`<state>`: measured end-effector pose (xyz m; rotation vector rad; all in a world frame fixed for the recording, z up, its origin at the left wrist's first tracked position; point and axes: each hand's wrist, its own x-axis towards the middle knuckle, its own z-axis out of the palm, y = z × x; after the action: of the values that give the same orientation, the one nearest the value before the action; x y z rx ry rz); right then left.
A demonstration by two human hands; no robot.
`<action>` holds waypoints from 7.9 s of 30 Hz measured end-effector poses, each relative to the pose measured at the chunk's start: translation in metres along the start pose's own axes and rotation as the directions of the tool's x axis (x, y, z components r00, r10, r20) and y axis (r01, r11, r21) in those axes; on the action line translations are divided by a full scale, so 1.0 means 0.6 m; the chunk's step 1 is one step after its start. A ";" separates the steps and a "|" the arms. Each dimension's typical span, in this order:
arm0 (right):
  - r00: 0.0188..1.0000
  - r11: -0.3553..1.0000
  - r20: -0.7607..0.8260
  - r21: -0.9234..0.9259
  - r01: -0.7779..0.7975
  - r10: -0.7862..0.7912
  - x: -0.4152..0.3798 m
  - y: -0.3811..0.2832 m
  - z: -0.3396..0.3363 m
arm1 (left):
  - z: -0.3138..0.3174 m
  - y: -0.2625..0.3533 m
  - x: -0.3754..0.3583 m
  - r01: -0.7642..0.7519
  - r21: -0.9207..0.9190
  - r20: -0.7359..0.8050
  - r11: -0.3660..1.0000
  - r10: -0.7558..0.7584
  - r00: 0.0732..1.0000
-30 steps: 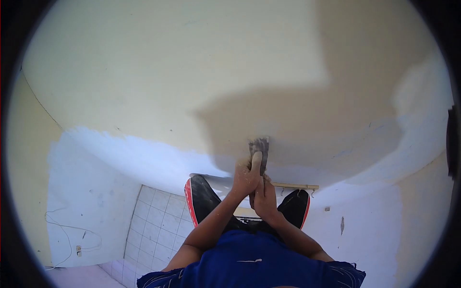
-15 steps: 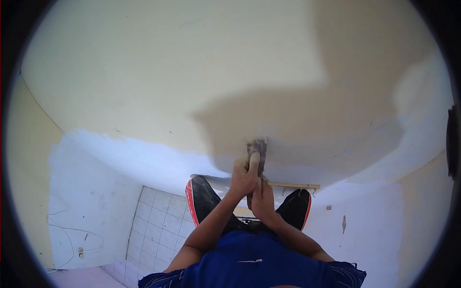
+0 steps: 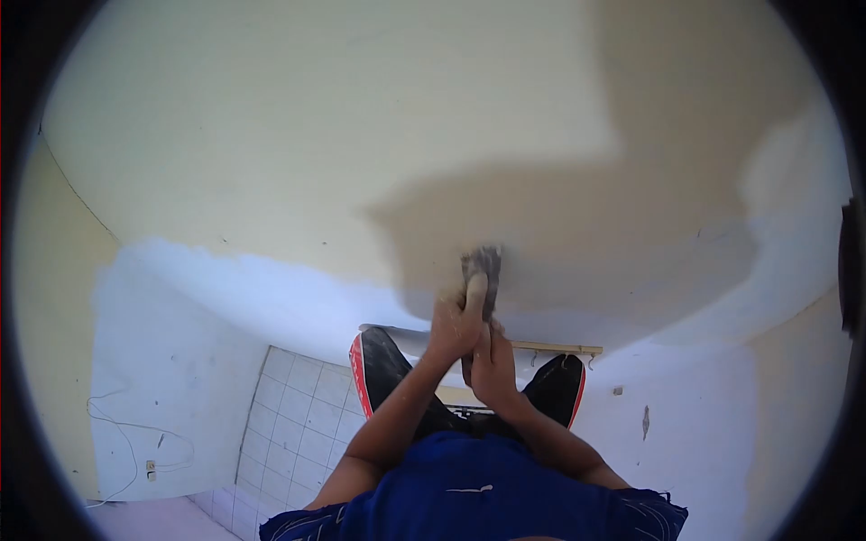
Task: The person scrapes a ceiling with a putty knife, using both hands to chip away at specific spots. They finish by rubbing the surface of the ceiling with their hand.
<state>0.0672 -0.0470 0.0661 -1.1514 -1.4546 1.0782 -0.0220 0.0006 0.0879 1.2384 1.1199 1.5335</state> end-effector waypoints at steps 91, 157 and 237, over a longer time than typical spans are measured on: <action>0.996 0.996 0.046 0.047 -0.073 0.071 -0.018 0.011 -0.001 | -0.006 -0.008 -0.010 0.044 -0.006 0.007 0.999 -0.043 0.999; 0.996 0.996 0.031 0.018 -0.090 0.090 -0.031 0.075 0.024 | -0.018 -0.047 -0.024 0.251 -0.173 0.070 0.953 -0.242 0.968; 0.979 0.979 0.063 -0.060 0.197 -0.193 0.004 0.028 0.031 | -0.031 -0.007 -0.006 0.177 -0.300 -0.021 0.937 -0.192 0.981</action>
<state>0.0512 -0.0432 0.0473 -1.0067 -1.6214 0.9391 -0.0397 -0.0040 0.0810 0.8714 0.9641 1.5301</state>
